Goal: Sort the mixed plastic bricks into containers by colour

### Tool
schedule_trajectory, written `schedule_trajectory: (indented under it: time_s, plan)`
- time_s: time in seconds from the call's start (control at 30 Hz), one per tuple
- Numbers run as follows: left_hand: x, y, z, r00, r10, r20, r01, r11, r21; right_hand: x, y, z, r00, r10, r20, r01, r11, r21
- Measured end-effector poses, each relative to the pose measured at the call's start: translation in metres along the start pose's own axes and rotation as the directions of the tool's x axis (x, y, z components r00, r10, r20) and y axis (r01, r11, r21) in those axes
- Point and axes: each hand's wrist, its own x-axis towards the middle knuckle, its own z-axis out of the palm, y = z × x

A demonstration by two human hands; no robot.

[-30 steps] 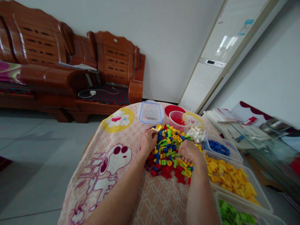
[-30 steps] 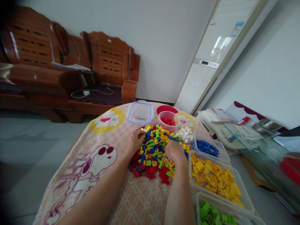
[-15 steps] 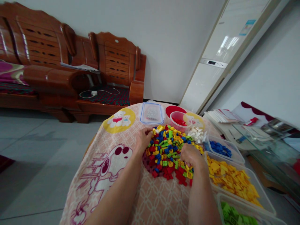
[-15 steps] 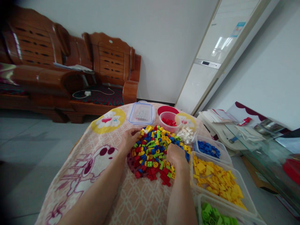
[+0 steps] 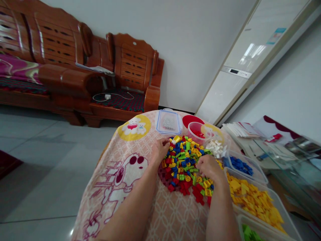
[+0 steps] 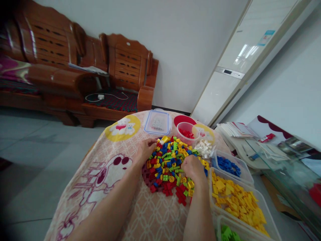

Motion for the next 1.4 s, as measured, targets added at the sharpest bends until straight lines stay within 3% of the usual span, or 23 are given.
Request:
schedule_trajectory:
  time_s: [0.2, 0.33, 0.43, 0.53, 0.6, 0.73, 0.87, 1.1, 1.2, 1.3, 1.4]
  plan:
    - [0.000, 0.003, 0.001, 1.000, -0.026, 0.006, 0.026, 0.997, 0.070, 0.010, 0.011, 0.004, 0.974, 0.091, -0.205, 0.008, 0.900, 0.436]
    - [0.001, 0.001, 0.002, 1.000, -0.020, 0.010, 0.019, 0.995, 0.093, 0.020, 0.020, 0.012, 0.905, 0.257, -0.339, 0.034, 0.750, 0.661]
    - [0.002, -0.001, 0.003, 1.000, -0.011, 0.009, 0.009, 0.992, 0.125, 0.030, 0.030, 0.017, 0.791, 0.404, -0.459, 0.136, 0.615, 0.777]
    - [0.000, 0.002, 0.004, 1.000, -0.014, 0.010, 0.012, 0.985, 0.173, 0.040, 0.039, 0.019, 0.607, 0.566, -0.557, 0.308, 0.479, 0.822]
    - [-0.002, 0.008, 0.004, 1.000, -0.015, 0.017, 0.011, 0.980, 0.199, 0.045, 0.044, 0.018, 0.517, 0.627, -0.582, 0.401, 0.423, 0.812]
    - [-0.006, 0.018, 0.003, 0.999, -0.018, 0.035, 0.010, 0.975, 0.222, 0.048, 0.048, 0.016, 0.484, 0.642, -0.595, 0.478, 0.377, 0.794]
    - [-0.008, 0.021, 0.003, 0.999, -0.038, 0.030, 0.030, 0.974, 0.226, 0.049, 0.046, 0.017, 0.509, 0.621, -0.596, 0.466, 0.383, 0.798]
    - [-0.007, 0.018, 0.004, 0.999, -0.020, 0.036, 0.011, 0.973, 0.231, 0.041, 0.021, 0.015, 0.670, 0.489, -0.559, 0.381, 0.419, 0.824]
    - [-0.008, 0.020, 0.005, 0.999, -0.013, 0.045, 0.003, 0.973, 0.233, 0.032, 0.010, 0.012, 0.784, 0.362, -0.505, 0.299, 0.493, 0.817]
    - [-0.009, 0.022, 0.005, 0.999, -0.008, 0.047, -0.003, 0.973, 0.232, 0.024, 0.000, 0.010, 0.917, 0.167, -0.363, 0.192, 0.612, 0.767]
    - [-0.010, 0.023, 0.005, 0.999, 0.000, 0.041, -0.010, 0.973, 0.231, 0.018, -0.011, 0.012, 0.977, -0.010, -0.211, 0.146, 0.753, 0.642]
